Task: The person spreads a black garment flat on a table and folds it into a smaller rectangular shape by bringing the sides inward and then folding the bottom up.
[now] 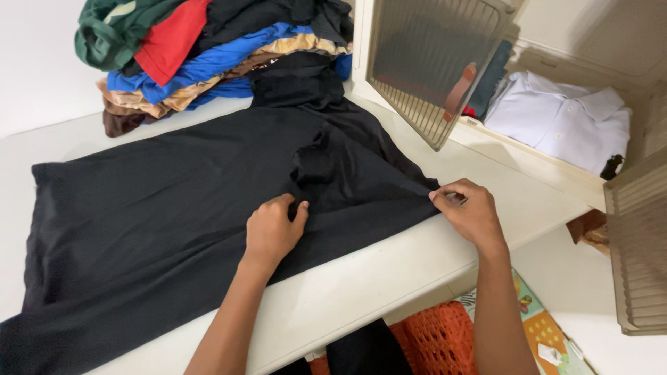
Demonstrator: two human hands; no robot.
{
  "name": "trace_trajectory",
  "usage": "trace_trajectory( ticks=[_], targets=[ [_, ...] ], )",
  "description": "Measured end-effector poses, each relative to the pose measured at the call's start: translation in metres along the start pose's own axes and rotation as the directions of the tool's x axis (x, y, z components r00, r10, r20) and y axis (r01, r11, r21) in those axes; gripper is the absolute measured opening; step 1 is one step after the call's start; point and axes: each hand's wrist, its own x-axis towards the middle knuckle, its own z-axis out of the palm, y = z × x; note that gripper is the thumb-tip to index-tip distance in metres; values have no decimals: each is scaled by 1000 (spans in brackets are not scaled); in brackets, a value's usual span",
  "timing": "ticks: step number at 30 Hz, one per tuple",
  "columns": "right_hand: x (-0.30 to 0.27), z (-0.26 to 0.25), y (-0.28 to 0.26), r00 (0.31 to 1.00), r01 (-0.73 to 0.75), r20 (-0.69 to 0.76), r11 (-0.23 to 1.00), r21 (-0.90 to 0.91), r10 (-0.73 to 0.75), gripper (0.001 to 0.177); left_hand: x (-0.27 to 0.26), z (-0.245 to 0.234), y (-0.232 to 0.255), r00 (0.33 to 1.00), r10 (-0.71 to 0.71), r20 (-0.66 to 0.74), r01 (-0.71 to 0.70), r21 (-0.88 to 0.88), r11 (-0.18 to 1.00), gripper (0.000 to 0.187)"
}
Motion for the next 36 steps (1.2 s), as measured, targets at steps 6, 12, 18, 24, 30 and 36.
trace_trajectory(
  ticks=[6,12,18,24,30,36],
  targets=[
    [3,1,11,997,82,0,996,18,-82,16,2,-6,3,980,-177,95,178,-2,984,30],
    [5,1,13,999,25,24,1000,-13,-25,16,-2,1,3,981,-144,129,136,71,988,31],
    [3,0,5,999,16,29,998,-56,-15,20,-2,-9,6,991,-104,84,104,-3,995,32],
    [2,3,11,999,44,8,999,-15,-44,22,3,-32,-14,962,-135,239,153,-60,986,34],
    [5,2,21,999,46,30,996,-78,-44,26,3,-33,-21,989,-24,146,33,-61,998,36],
    [0,-4,8,996,90,21,994,-60,-89,23,-22,-82,-51,963,62,261,-71,26,997,37]
  ],
)
